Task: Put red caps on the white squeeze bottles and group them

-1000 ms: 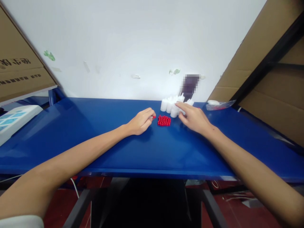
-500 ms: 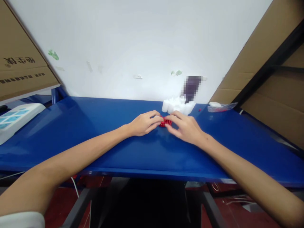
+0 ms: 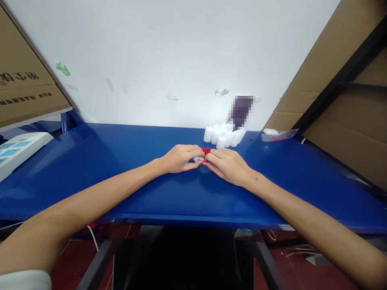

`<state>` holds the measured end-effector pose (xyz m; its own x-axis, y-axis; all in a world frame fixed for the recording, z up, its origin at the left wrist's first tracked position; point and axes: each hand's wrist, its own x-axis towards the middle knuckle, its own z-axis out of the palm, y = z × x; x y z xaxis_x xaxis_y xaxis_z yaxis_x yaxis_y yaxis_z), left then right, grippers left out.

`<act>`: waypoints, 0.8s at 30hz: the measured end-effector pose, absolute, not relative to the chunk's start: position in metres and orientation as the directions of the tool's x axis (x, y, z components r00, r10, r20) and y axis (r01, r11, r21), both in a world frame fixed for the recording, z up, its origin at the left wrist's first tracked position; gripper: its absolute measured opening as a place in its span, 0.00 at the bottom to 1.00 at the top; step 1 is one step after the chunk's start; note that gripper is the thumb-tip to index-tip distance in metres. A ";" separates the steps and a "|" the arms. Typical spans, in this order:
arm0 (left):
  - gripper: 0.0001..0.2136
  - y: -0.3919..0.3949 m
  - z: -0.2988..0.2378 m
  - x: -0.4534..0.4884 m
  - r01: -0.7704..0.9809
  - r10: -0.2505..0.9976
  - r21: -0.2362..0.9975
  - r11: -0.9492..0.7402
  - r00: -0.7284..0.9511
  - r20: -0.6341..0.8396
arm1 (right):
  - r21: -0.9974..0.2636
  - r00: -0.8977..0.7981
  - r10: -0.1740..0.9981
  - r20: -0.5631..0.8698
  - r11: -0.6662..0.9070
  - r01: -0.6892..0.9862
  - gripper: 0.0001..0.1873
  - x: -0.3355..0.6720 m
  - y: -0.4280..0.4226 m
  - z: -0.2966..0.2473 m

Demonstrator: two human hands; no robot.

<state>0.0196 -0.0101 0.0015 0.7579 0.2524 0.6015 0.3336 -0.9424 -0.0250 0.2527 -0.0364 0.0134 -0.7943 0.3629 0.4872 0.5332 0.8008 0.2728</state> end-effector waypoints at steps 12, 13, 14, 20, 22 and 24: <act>0.07 -0.010 -0.003 0.025 0.360 0.288 -0.020 -0.933 0.777 0.559 | 0.217 -0.800 0.421 0.427 0.811 0.543 0.15 0.250 -0.034 0.009; 0.07 -0.010 -0.003 0.025 0.361 0.289 -0.021 -0.932 0.778 0.558 | 0.218 -0.800 0.428 0.421 0.808 0.547 0.15 0.250 -0.034 0.009; 0.07 -0.010 -0.002 0.025 0.361 0.287 -0.025 -0.932 0.780 0.555 | 0.221 -0.800 0.433 0.415 0.805 0.550 0.15 0.250 -0.034 0.009; 0.08 -0.011 -0.002 0.025 0.358 0.291 -0.017 -0.934 0.786 0.545 | 0.239 -0.802 0.469 0.370 0.786 0.570 0.18 0.251 -0.033 0.008; 0.07 -0.011 -0.002 0.025 0.350 0.288 -0.009 -0.937 0.784 0.550 | 0.219 -0.806 0.474 0.354 0.796 0.564 0.19 0.251 -0.033 0.009; 0.07 -0.011 -0.002 0.025 0.342 0.279 -0.012 -0.940 0.784 0.555 | 0.181 -0.807 0.480 0.344 0.809 0.558 0.19 0.252 -0.033 0.010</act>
